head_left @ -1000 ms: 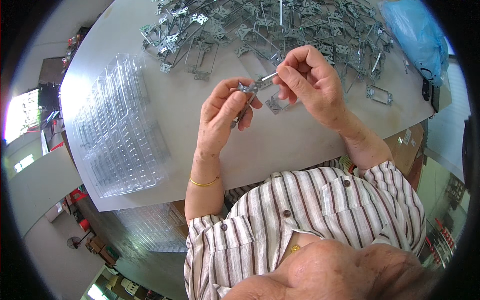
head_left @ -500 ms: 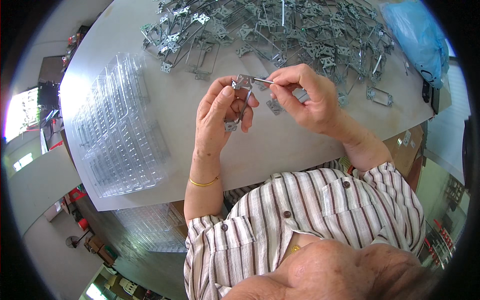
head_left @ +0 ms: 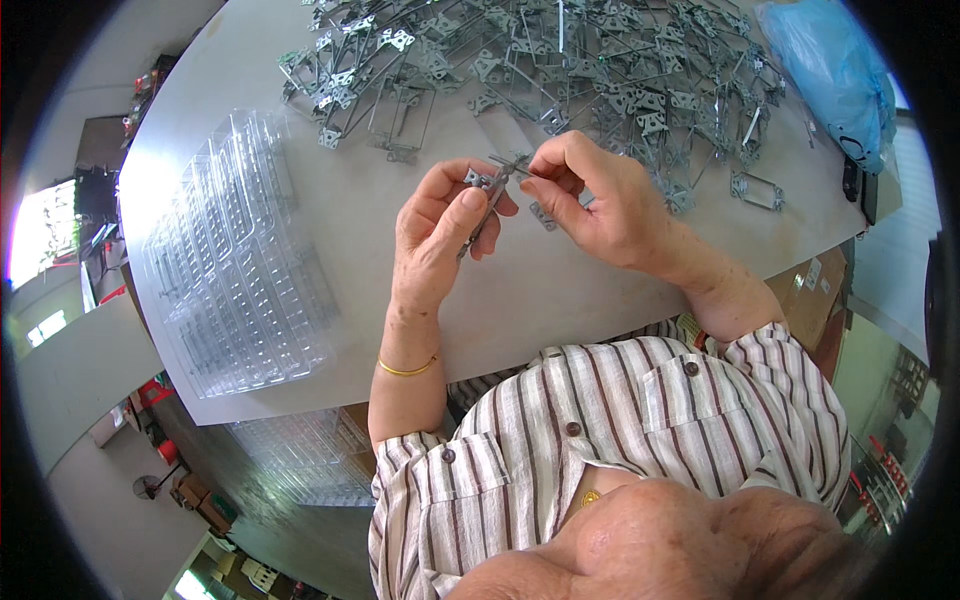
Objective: The person assembles metal components by attaching pins to metal frames by hand, placing the assembled pieces into compartments of a plastic tray.
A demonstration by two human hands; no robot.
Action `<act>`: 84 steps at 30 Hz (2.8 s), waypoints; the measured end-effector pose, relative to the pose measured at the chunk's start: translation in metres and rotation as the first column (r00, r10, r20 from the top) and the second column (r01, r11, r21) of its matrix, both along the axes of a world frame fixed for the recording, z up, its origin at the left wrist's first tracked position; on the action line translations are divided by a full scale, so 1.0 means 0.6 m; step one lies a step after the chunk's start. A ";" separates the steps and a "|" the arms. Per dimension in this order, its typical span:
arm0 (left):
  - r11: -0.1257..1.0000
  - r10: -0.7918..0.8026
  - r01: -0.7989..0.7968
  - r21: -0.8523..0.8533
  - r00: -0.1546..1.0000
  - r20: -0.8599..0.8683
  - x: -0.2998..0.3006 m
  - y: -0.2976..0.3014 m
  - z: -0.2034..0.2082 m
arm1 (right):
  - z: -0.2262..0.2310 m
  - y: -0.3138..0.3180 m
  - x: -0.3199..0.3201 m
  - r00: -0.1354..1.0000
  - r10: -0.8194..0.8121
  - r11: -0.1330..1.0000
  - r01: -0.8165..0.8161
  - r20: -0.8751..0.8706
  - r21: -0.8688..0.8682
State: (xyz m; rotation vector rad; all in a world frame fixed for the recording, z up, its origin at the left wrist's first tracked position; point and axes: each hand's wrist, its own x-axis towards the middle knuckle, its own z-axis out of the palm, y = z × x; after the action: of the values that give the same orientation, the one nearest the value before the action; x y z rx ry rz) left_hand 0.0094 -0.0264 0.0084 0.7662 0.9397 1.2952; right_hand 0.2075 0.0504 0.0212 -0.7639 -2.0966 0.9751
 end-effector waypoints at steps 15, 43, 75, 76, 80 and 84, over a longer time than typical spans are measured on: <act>0.988 -0.148 0.153 0.029 0.981 -0.125 -0.003 -0.005 0.012 | 0.048 0.019 0.016 0.962 0.151 0.402 -0.270 -0.227 -0.875; 1.000 0.012 -0.011 -0.007 0.995 0.099 -0.006 0.004 -0.005 | 0.028 -0.003 0.011 0.984 0.164 0.779 -0.169 -0.064 -0.604; 0.945 0.072 -0.097 0.312 0.993 0.090 -0.025 0.012 -0.012 | 0.041 0.007 0.014 0.991 0.118 0.687 -0.124 -0.058 -0.716; 0.945 0.073 -0.098 0.314 0.993 0.090 -0.025 0.010 -0.013 | 0.038 0.006 0.014 0.995 0.092 0.729 -0.099 -0.046 -0.678; 0.930 0.122 -0.157 0.332 0.985 0.126 -0.025 0.006 -0.012 | 0.035 0.007 0.009 0.996 0.086 0.779 -0.083 -0.025 -0.621; 0.927 0.101 -0.149 0.345 0.983 0.154 -0.020 0.010 -0.016 | 0.026 0.007 0.008 0.984 0.018 0.688 -0.142 -0.179 -0.712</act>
State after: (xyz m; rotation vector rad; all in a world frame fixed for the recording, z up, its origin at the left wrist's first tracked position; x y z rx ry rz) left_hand -0.0029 -0.0204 -0.0012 0.8940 0.6606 1.6361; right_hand 0.2123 0.0546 0.0366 -0.9268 -1.5730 1.9064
